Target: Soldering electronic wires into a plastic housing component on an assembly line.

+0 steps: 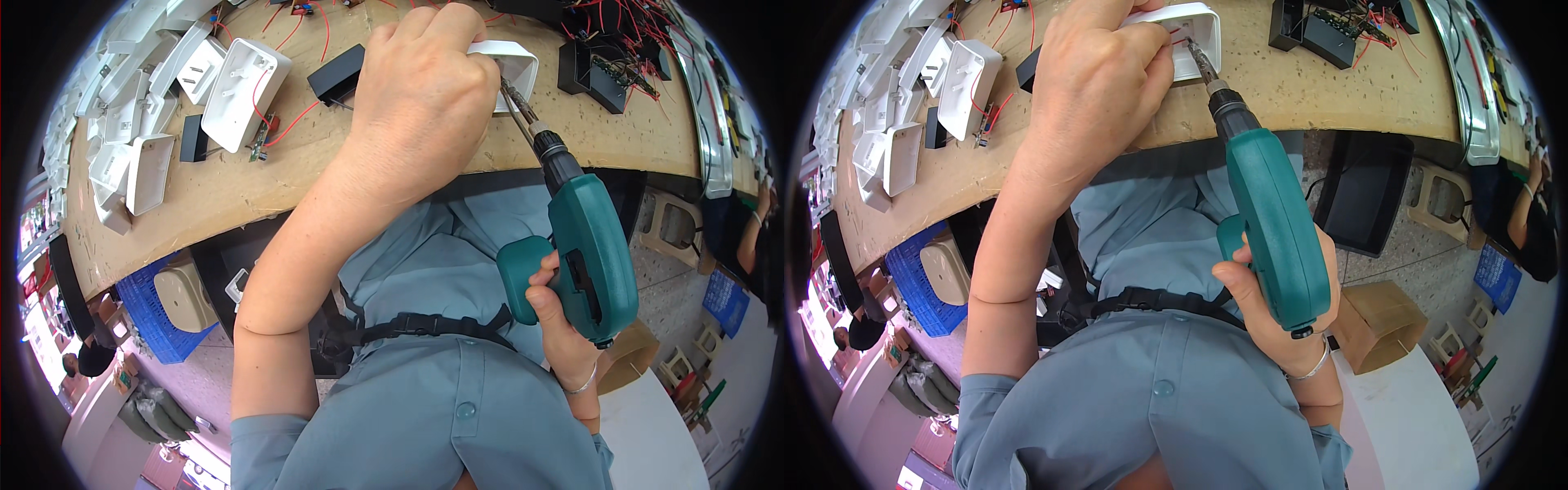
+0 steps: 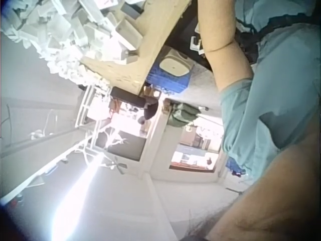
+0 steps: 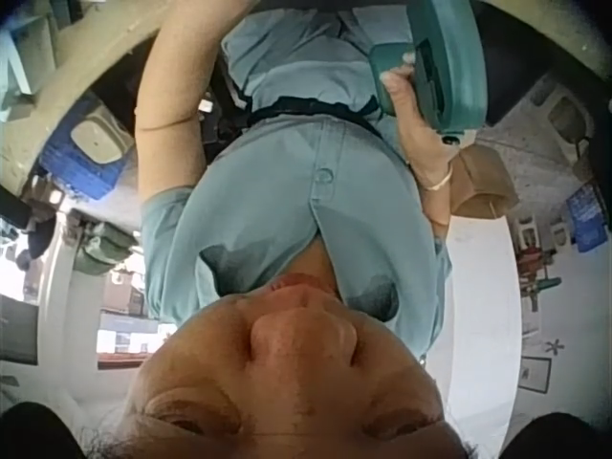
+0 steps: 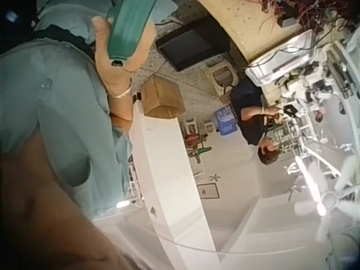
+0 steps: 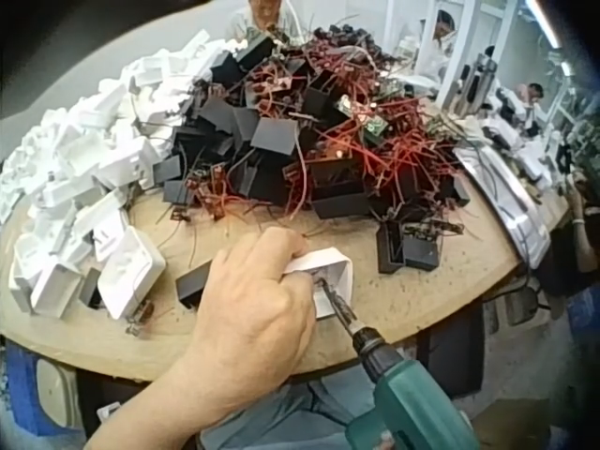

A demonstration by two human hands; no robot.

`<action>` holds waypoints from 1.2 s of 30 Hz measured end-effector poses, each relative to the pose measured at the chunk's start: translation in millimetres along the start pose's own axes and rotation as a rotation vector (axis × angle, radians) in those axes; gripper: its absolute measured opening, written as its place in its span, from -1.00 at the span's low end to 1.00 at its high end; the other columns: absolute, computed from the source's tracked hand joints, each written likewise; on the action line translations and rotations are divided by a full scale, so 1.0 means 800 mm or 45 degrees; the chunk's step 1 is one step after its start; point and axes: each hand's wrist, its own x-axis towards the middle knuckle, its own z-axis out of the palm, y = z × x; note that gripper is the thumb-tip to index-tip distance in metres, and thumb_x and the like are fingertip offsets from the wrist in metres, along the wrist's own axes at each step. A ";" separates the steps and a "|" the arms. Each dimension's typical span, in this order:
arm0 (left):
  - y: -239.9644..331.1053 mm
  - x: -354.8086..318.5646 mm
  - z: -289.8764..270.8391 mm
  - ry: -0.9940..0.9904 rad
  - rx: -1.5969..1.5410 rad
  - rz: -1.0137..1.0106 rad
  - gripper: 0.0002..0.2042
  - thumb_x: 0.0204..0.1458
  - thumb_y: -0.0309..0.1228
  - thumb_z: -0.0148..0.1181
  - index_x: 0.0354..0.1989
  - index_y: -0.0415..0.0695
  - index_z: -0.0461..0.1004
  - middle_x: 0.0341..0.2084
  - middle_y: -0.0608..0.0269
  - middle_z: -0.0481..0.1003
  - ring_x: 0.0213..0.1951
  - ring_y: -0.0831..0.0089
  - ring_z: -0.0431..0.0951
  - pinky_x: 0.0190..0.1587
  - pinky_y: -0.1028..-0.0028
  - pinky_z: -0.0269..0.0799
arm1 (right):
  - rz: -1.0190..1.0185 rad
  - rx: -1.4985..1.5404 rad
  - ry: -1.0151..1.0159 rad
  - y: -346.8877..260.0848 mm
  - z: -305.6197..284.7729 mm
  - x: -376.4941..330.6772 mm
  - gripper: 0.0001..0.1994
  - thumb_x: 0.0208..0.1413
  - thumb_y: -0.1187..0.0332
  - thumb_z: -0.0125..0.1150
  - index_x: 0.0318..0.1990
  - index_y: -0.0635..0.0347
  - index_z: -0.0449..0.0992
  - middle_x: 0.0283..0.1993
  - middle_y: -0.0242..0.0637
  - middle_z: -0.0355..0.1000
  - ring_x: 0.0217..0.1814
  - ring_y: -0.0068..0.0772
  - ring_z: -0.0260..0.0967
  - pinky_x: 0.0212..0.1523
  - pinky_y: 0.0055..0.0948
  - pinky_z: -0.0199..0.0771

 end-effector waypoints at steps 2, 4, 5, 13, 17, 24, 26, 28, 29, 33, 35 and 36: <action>0.001 0.001 0.001 -0.002 -0.012 -0.001 -0.92 -0.16 -0.55 0.07 -0.59 -0.32 0.38 -0.33 0.06 0.38 -0.27 0.18 0.37 -0.25 0.27 0.22 | -0.066 -0.070 -0.014 0.000 0.000 0.001 -0.51 -0.10 0.43 0.43 -0.01 0.35 0.37 -0.23 -0.30 0.42 -0.33 -0.56 0.42 -0.26 -0.57 0.43; 0.001 0.001 -0.001 -0.013 -0.042 -0.018 -0.92 -0.16 -0.55 0.06 -0.59 -0.32 0.38 -0.33 0.06 0.37 -0.27 0.18 0.37 -0.25 0.27 0.22 | -0.035 -0.020 0.027 -0.002 0.003 0.001 -0.52 -0.10 0.42 0.43 -0.01 0.34 0.38 -0.24 -0.30 0.43 -0.34 -0.56 0.42 -0.27 -0.58 0.43; -0.001 -0.001 0.003 -0.013 -0.039 -0.019 -0.92 -0.16 -0.55 0.06 -0.59 -0.32 0.38 -0.33 0.06 0.37 -0.27 0.18 0.37 -0.25 0.27 0.22 | -0.037 -0.018 0.024 -0.002 0.003 0.001 -0.52 -0.10 0.42 0.43 -0.01 0.34 0.38 -0.24 -0.30 0.43 -0.34 -0.56 0.42 -0.27 -0.58 0.43; 0.002 0.001 -0.001 -0.006 -0.046 -0.029 -0.92 -0.16 -0.55 0.05 -0.59 -0.31 0.37 -0.34 0.06 0.37 -0.28 0.18 0.36 -0.25 0.27 0.22 | 0.006 0.035 0.044 -0.005 0.003 0.004 -0.52 -0.11 0.42 0.43 -0.02 0.33 0.38 -0.32 -0.34 0.45 -0.33 -0.54 0.41 -0.25 -0.57 0.40; 0.001 0.000 0.000 0.000 -0.041 -0.041 -0.92 -0.16 -0.55 0.05 -0.59 -0.31 0.38 -0.34 0.06 0.36 -0.27 0.18 0.36 -0.25 0.27 0.22 | 0.026 0.030 0.030 -0.008 0.001 0.007 -0.56 -0.13 0.44 0.44 -0.06 0.32 0.41 -0.33 -0.35 0.46 -0.32 -0.52 0.40 -0.23 -0.55 0.39; 0.003 -0.001 0.001 -0.015 -0.018 -0.037 -0.91 -0.16 -0.54 0.06 -0.59 -0.31 0.39 -0.34 0.07 0.36 -0.27 0.17 0.36 -0.24 0.27 0.21 | 0.023 0.018 0.025 -0.010 0.003 0.004 -0.65 -0.13 0.47 0.43 -0.15 0.30 0.46 -0.33 -0.36 0.47 -0.32 -0.49 0.40 -0.20 -0.52 0.36; 0.003 0.000 0.001 -0.016 -0.010 -0.040 -0.91 -0.15 -0.54 0.06 -0.59 -0.31 0.40 -0.34 0.07 0.36 -0.27 0.18 0.36 -0.24 0.27 0.21 | 0.076 0.096 0.049 -0.011 0.003 0.003 -0.65 -0.13 0.48 0.42 -0.15 0.30 0.46 -0.33 -0.36 0.47 -0.31 -0.49 0.40 -0.19 -0.51 0.35; 0.002 0.000 0.001 -0.015 -0.010 -0.041 -0.91 -0.15 -0.54 0.06 -0.59 -0.32 0.40 -0.35 0.07 0.36 -0.26 0.18 0.36 -0.23 0.27 0.21 | 0.068 0.076 0.035 -0.012 0.001 0.004 -0.65 -0.13 0.48 0.42 -0.15 0.29 0.46 -0.33 -0.37 0.47 -0.31 -0.49 0.39 -0.19 -0.50 0.35; 0.002 0.000 0.001 -0.015 -0.009 -0.041 -0.91 -0.15 -0.54 0.06 -0.59 -0.32 0.40 -0.35 0.07 0.36 -0.26 0.18 0.36 -0.23 0.27 0.21 | 0.067 0.076 0.035 -0.011 0.000 0.004 -0.65 -0.13 0.48 0.42 -0.15 0.29 0.46 -0.33 -0.37 0.47 -0.31 -0.49 0.39 -0.19 -0.50 0.35; 0.002 0.001 0.003 -0.011 -0.015 -0.052 -0.91 -0.15 -0.54 0.06 -0.58 -0.32 0.40 -0.35 0.06 0.36 -0.26 0.18 0.36 -0.23 0.27 0.22 | 0.033 0.025 0.024 -0.010 -0.001 0.002 -0.65 -0.12 0.48 0.42 -0.15 0.29 0.46 -0.33 -0.37 0.47 -0.31 -0.49 0.39 -0.19 -0.51 0.35; 0.002 0.001 0.003 -0.009 -0.033 -0.057 -0.91 -0.15 -0.54 0.06 -0.58 -0.33 0.40 -0.35 0.06 0.36 -0.26 0.18 0.36 -0.23 0.27 0.22 | 0.048 0.043 0.036 -0.010 0.000 0.002 -0.65 -0.12 0.48 0.42 -0.15 0.29 0.46 -0.33 -0.36 0.47 -0.31 -0.49 0.39 -0.20 -0.51 0.34; 0.002 0.001 0.001 -0.019 -0.036 -0.055 -0.91 -0.14 -0.54 0.06 -0.57 -0.33 0.40 -0.36 0.06 0.36 -0.27 0.18 0.36 -0.23 0.27 0.22 | 0.058 0.071 0.037 -0.010 0.001 0.002 -0.66 -0.13 0.47 0.42 -0.16 0.28 0.46 -0.33 -0.37 0.47 -0.31 -0.49 0.39 -0.20 -0.51 0.34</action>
